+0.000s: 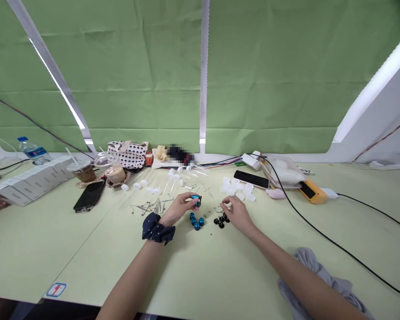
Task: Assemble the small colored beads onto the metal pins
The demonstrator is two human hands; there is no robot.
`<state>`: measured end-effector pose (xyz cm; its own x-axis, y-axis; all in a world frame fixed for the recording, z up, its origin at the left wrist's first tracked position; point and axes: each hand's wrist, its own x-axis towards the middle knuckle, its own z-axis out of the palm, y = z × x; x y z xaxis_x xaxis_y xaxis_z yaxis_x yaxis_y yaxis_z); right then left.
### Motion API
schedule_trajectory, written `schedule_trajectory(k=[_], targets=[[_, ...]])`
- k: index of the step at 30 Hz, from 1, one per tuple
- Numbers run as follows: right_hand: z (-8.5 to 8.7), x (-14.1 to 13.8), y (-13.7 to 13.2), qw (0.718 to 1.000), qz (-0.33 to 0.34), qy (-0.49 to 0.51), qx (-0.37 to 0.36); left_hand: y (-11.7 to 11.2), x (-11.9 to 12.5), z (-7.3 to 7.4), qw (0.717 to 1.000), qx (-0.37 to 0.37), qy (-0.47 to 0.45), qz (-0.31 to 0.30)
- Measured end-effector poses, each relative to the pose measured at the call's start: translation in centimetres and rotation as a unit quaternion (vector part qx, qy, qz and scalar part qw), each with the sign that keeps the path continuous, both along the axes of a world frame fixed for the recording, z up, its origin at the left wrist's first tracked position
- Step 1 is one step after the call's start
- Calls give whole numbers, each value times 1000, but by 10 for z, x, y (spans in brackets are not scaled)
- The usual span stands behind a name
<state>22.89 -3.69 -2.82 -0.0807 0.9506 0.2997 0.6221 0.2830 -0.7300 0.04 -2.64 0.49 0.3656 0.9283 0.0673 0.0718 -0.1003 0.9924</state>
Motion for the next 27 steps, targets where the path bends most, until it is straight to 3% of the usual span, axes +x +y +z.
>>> schedule_trajectory(k=[3, 8, 14, 27], targets=[[14, -15, -9, 994, 65, 88, -2, -14, 1, 1, 999, -18, -44, 23], [30, -47, -17, 964, 187, 159, -102, -27, 7, -4, 997, -10, -66, 40], [27, -67, -12, 944, 219, 206, -138, -31, 7, -10, 996, -21, -76, 35], [20, -58, -9, 928, 233, 261, -129, -34, 4, -9, 995, -30, -95, 21]])
